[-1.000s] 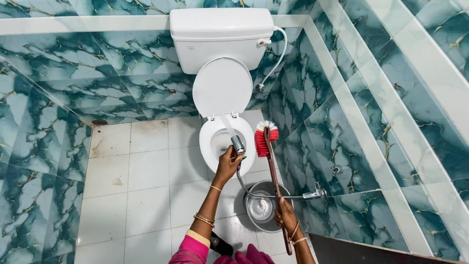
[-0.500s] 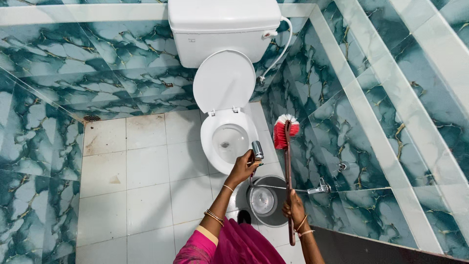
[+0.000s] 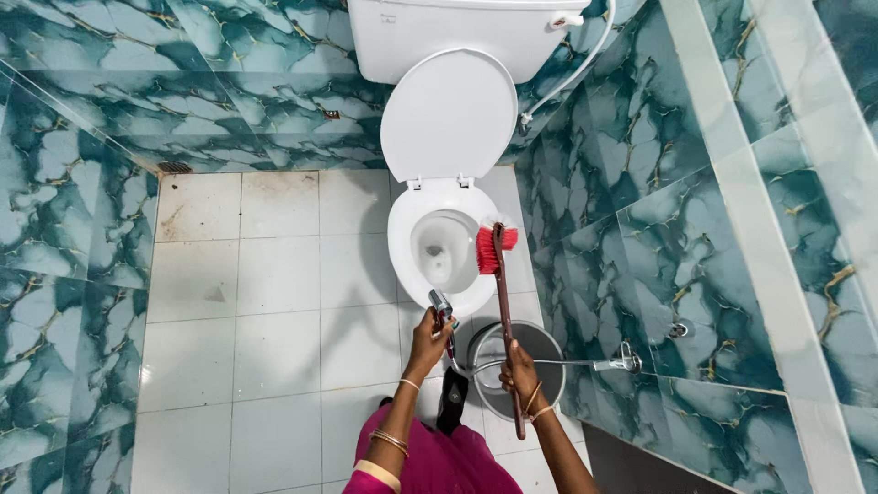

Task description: The person cleans the interior and exterior of a toilet using a brush. They hold a bidet sprayer to fill a bucket with water and scrub the surfaces of the toilet tank, lid, and bowl.

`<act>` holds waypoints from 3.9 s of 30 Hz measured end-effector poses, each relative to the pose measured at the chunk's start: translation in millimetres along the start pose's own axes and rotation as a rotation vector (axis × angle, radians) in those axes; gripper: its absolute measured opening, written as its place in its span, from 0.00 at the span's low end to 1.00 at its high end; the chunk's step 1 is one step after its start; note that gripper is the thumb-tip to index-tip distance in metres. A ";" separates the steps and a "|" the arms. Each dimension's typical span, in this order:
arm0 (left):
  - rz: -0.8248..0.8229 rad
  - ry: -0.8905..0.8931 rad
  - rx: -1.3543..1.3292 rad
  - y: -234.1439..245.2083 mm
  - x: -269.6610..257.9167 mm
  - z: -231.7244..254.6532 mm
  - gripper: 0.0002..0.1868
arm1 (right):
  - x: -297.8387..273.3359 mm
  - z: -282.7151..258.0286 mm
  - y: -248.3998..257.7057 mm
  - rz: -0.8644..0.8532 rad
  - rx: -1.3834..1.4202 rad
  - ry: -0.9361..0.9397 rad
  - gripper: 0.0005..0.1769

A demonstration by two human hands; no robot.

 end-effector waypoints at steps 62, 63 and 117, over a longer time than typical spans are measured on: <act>-0.056 0.032 -0.349 69.6 -50.8 -92.4 0.19 | 333.4 6.3 -118.1 0.076 -1.574 0.261 0.38; -0.056 0.035 -0.384 69.2 -51.5 -96.6 0.20 | 337.9 1.0 -108.3 0.135 -1.526 0.192 0.38; 0.005 0.060 -0.310 -21.1 -125.0 -131.4 0.25 | 238.9 126.2 92.4 0.358 -1.290 -0.100 0.40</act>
Point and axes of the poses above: each hand's wrist, its own x-axis towards the middle knuckle, its own y-axis out of the back of the hand, z = x × y, the point moved 9 cm from there along x, towards the middle knuckle, and after that the axes turned 14 degrees about -x, right-handed, at the moved point
